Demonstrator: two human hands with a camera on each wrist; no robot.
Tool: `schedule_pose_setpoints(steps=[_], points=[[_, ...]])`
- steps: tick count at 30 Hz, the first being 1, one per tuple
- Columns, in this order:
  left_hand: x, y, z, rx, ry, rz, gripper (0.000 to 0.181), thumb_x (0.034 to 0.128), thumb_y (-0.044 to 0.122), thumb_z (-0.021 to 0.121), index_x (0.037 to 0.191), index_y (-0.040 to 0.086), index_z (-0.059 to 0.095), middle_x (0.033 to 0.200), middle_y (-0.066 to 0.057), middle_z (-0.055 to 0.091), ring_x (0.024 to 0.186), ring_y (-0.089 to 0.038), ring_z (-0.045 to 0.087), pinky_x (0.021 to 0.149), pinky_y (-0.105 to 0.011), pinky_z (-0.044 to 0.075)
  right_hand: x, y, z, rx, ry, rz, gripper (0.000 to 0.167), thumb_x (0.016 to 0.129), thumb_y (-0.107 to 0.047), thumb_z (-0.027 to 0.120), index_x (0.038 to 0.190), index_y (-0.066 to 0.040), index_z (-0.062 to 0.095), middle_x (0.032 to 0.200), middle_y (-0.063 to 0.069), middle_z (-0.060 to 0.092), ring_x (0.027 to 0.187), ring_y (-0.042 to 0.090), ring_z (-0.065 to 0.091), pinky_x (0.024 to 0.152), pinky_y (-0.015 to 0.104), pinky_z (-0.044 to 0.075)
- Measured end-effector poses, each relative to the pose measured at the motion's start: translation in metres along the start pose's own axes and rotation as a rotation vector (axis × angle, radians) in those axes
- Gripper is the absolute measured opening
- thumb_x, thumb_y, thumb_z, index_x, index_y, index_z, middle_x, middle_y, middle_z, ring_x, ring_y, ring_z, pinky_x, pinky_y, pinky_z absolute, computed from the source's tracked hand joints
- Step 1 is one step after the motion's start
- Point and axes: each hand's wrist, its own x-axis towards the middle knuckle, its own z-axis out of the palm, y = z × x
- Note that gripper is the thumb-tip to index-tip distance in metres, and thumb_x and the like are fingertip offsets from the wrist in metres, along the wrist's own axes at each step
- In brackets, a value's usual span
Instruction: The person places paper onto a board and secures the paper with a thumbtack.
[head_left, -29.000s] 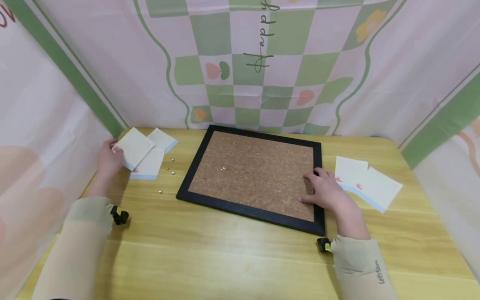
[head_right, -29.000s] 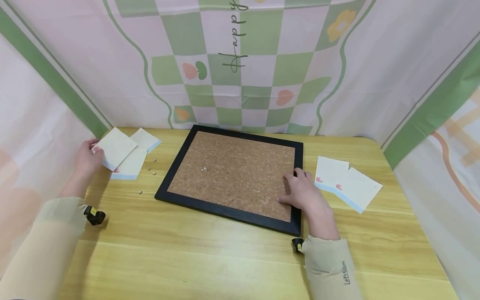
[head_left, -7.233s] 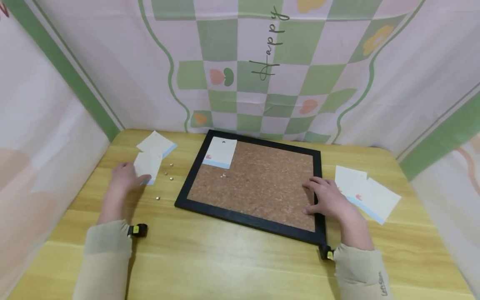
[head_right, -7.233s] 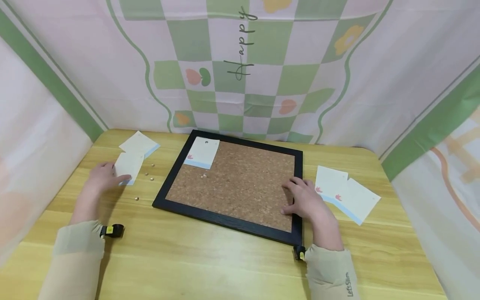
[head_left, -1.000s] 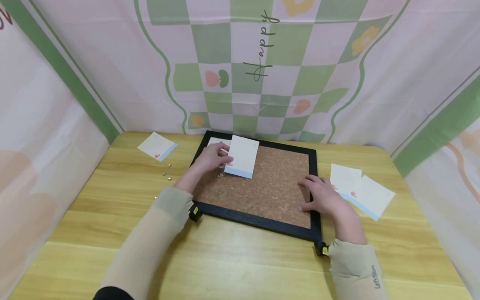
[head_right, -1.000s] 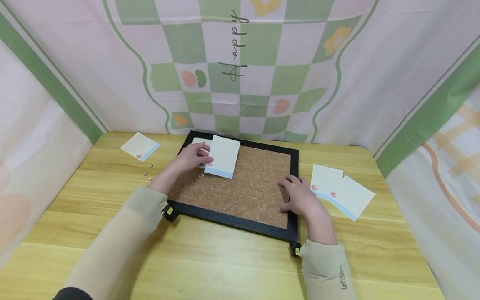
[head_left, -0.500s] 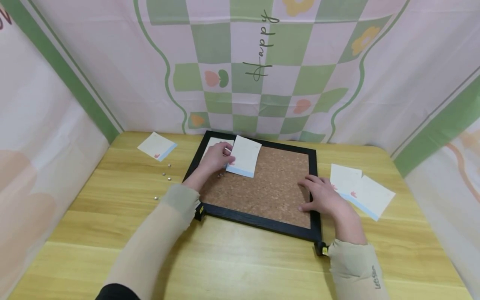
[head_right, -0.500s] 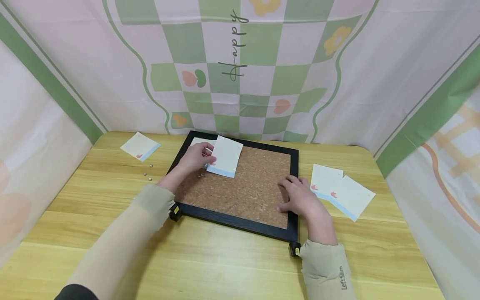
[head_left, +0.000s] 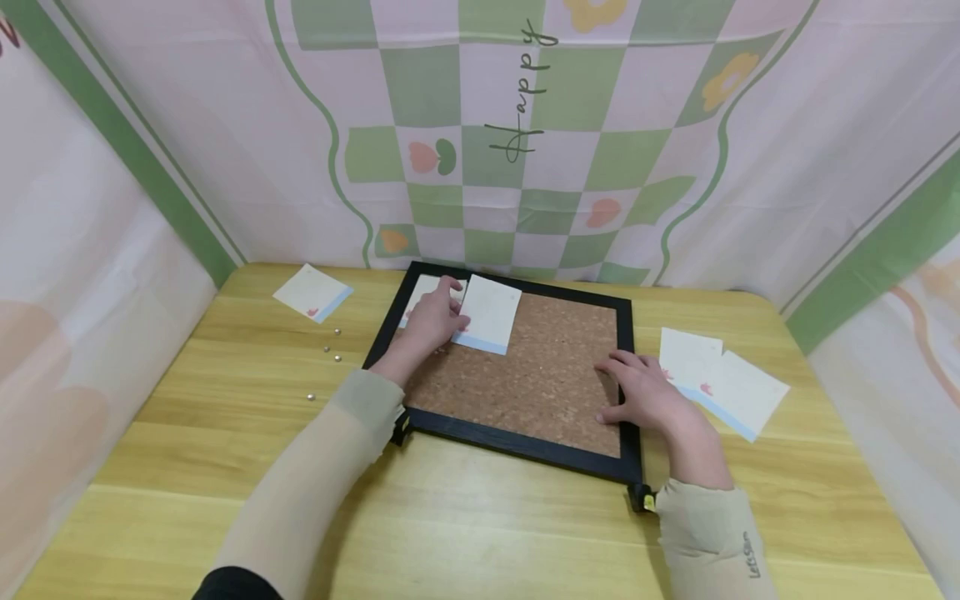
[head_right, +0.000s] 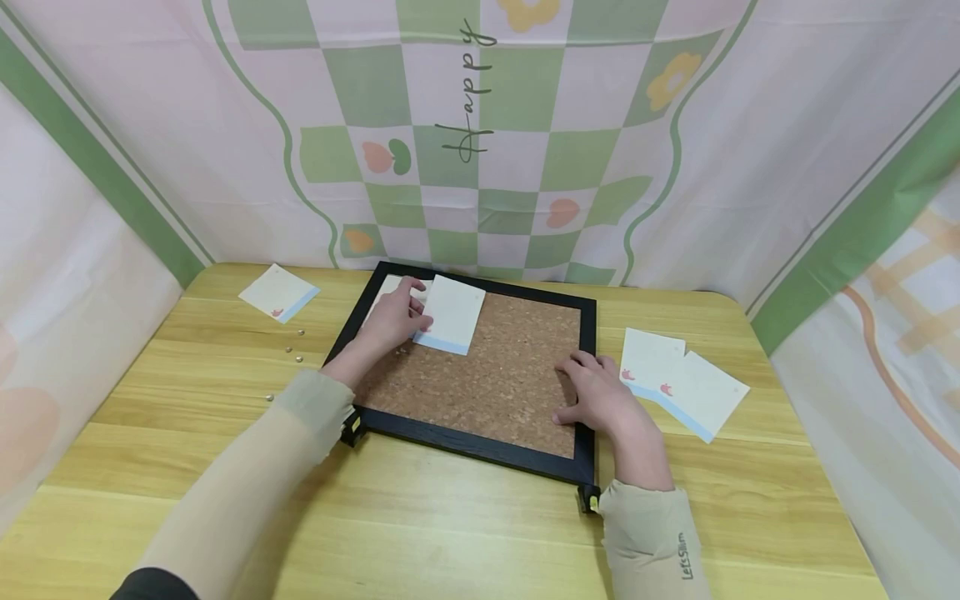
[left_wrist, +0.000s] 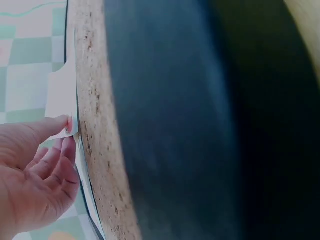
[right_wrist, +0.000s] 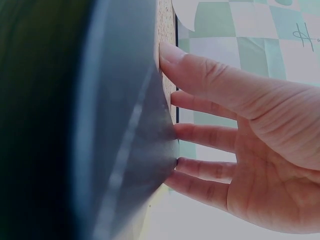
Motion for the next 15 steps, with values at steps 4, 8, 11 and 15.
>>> schedule_pose_setpoints(steps=[4,8,11,15], points=[[-0.0012,0.0015,0.0010,0.094,0.002,0.039,0.031,0.0957,0.019,0.066,0.124,0.018,0.055,0.107,-0.002,0.073,0.089,-0.021,0.068,0.079,-0.042,0.053,-0.0002,0.0004,0.0002,-0.002,0.000,-0.002,0.074,0.082,-0.029,0.083,0.141,0.001,0.050,0.153,0.034,0.034,0.134,0.061,0.029,0.106,0.070,0.035],[-0.0025,0.0018,0.0016,0.169,-0.016,0.080,0.020,0.0977,0.020,0.064,0.117,0.017,0.065,0.109,-0.003,0.071,0.094,-0.022,0.067,0.079,-0.040,0.055,0.0000,0.0006,0.0004,-0.010,-0.001,0.000,0.074,0.081,-0.029,0.083,0.141,0.001,0.051,0.153,0.034,0.034,0.134,0.060,0.029,0.106,0.070,0.035],[-0.0036,0.0019,0.0017,0.203,-0.029,0.098,0.024,0.0968,0.022,0.066,0.119,0.016,0.067,0.109,-0.005,0.069,0.095,-0.022,0.065,0.080,-0.040,0.055,0.0003,0.0008,0.0007,-0.011,-0.001,0.002,0.075,0.081,-0.030,0.083,0.141,0.001,0.051,0.153,0.034,0.034,0.134,0.060,0.029,0.106,0.070,0.035],[-0.0050,0.0025,0.0018,0.257,-0.038,0.117,0.029,0.0943,0.025,0.069,0.122,0.015,0.068,0.111,-0.005,0.068,0.097,-0.022,0.065,0.086,-0.040,0.055,0.0007,0.0009,0.0010,-0.012,-0.003,0.005,0.075,0.081,-0.030,0.083,0.141,0.001,0.051,0.153,0.034,0.034,0.134,0.060,0.029,0.106,0.070,0.035]])
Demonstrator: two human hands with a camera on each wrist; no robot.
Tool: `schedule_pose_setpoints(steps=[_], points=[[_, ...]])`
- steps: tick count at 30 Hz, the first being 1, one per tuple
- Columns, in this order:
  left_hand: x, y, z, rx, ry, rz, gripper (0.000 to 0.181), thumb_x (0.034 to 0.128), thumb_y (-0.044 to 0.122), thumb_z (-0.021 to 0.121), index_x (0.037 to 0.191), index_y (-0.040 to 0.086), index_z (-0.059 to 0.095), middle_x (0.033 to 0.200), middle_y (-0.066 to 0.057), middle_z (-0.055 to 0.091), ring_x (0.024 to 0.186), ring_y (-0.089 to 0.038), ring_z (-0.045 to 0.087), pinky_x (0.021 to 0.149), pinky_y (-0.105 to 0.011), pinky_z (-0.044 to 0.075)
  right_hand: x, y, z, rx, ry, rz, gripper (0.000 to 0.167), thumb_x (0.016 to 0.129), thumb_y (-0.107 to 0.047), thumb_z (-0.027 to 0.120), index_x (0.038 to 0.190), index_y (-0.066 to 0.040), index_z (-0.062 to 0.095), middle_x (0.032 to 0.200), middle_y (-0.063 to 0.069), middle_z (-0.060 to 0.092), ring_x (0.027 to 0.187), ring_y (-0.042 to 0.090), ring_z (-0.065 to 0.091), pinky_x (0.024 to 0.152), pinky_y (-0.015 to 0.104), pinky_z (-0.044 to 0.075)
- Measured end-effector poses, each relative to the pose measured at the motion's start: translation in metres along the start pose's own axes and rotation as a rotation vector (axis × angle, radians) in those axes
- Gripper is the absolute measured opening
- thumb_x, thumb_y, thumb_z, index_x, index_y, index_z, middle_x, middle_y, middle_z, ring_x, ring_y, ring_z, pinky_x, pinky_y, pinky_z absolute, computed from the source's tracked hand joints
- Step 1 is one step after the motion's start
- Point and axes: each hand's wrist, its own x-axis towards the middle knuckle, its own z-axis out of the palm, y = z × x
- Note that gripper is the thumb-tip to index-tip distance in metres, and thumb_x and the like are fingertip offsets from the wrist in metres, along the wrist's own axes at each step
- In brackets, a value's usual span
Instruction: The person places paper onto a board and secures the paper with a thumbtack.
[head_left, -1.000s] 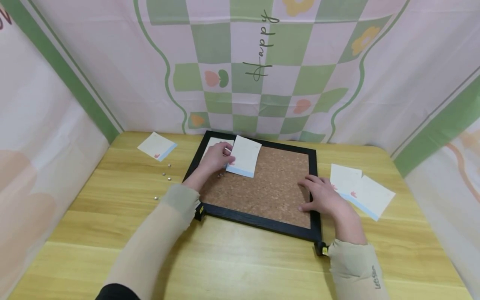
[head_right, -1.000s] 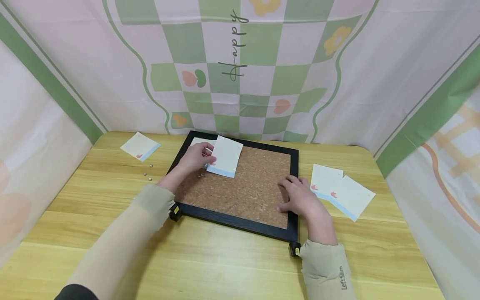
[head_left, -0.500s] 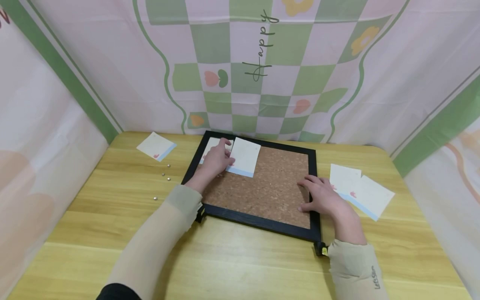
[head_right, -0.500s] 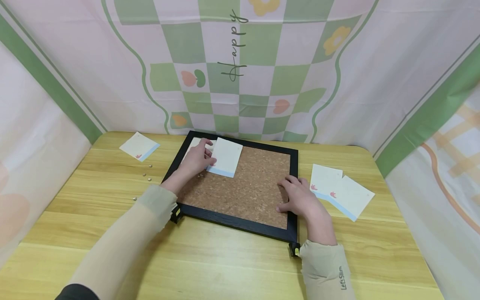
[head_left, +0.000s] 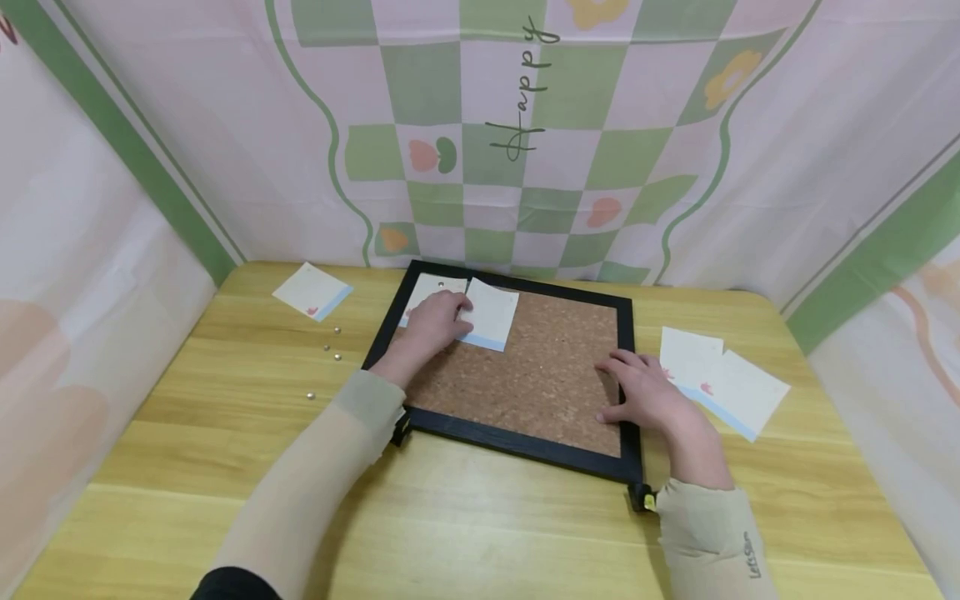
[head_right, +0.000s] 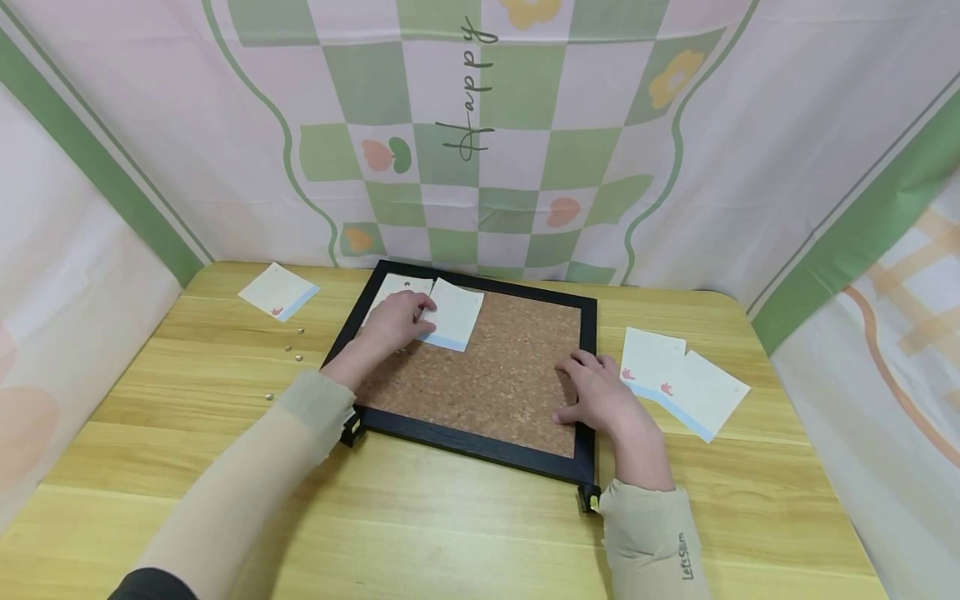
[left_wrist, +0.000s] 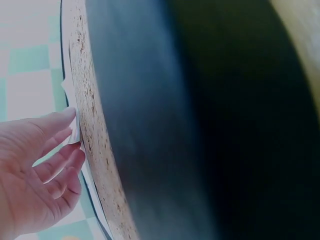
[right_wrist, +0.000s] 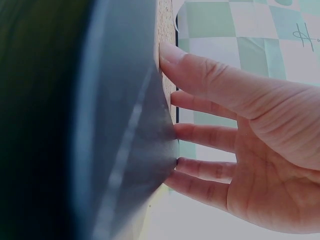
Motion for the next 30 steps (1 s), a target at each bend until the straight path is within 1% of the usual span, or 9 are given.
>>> schedule_pose_setpoints(steps=[4,9,14,20,23,28,30], points=[[-0.0004,0.0005,0.0000,0.044,-0.005,0.003,0.031,0.0939,0.028,0.070,0.123,0.017,0.068,0.114,-0.004,0.067,0.102,-0.023,0.065,0.089,-0.042,0.055,0.0000,-0.0001,-0.0001,-0.001,0.000,0.000,0.075,0.081,-0.030,0.083,0.141,0.001,0.051,0.153,0.034,0.034,0.134,0.060,0.029,0.107,0.070,0.034],[-0.0005,0.0008,0.0002,0.058,-0.001,-0.002,0.033,0.0941,0.030,0.070,0.125,0.017,0.067,0.120,-0.005,0.067,0.107,-0.025,0.065,0.092,-0.045,0.055,-0.0002,-0.0003,-0.0004,0.002,-0.002,0.004,0.075,0.081,-0.031,0.083,0.141,0.001,0.051,0.153,0.034,0.034,0.134,0.060,0.029,0.106,0.070,0.034],[0.0007,-0.0005,0.0021,0.065,0.007,-0.003,0.036,0.0940,0.031,0.070,0.126,0.017,0.066,0.124,-0.006,0.065,0.112,-0.026,0.064,0.097,-0.050,0.053,-0.0001,-0.0003,-0.0004,0.003,-0.005,0.003,0.076,0.080,-0.032,0.084,0.141,0.001,0.051,0.153,0.034,0.034,0.134,0.061,0.029,0.106,0.071,0.035],[0.0019,-0.0006,0.0039,0.082,-0.001,0.023,0.040,0.0951,0.032,0.068,0.129,0.013,0.064,0.129,-0.009,0.063,0.116,-0.028,0.062,0.099,-0.042,0.052,-0.0008,-0.0001,-0.0009,0.007,-0.002,-0.001,0.076,0.081,-0.031,0.084,0.141,0.001,0.051,0.153,0.034,0.034,0.133,0.061,0.029,0.105,0.071,0.035],[0.0004,0.0007,0.0028,0.111,-0.035,0.027,0.045,0.0955,0.036,0.067,0.134,0.013,0.061,0.135,-0.011,0.059,0.122,-0.030,0.058,0.103,-0.043,0.050,-0.0013,-0.0012,-0.0014,0.006,0.000,-0.006,0.075,0.081,-0.031,0.084,0.141,0.001,0.051,0.152,0.034,0.034,0.133,0.061,0.029,0.105,0.070,0.035],[-0.0035,0.0054,-0.0031,0.179,-0.155,0.046,0.055,0.0958,0.043,0.065,0.142,0.015,0.055,0.143,-0.013,0.048,0.131,-0.032,0.048,0.105,-0.045,0.047,-0.0015,-0.0014,-0.0013,0.005,0.003,-0.009,0.075,0.081,-0.031,0.083,0.140,0.001,0.051,0.152,0.034,0.035,0.133,0.061,0.030,0.106,0.070,0.036],[-0.0043,0.0070,-0.0048,0.207,-0.193,0.056,0.053,0.0961,0.045,0.064,0.140,0.016,0.056,0.144,-0.012,0.046,0.132,-0.031,0.045,0.104,-0.045,0.047,-0.0010,-0.0004,-0.0007,0.006,0.004,-0.007,0.074,0.081,-0.030,0.083,0.140,0.002,0.051,0.152,0.034,0.035,0.133,0.060,0.030,0.106,0.070,0.035]])
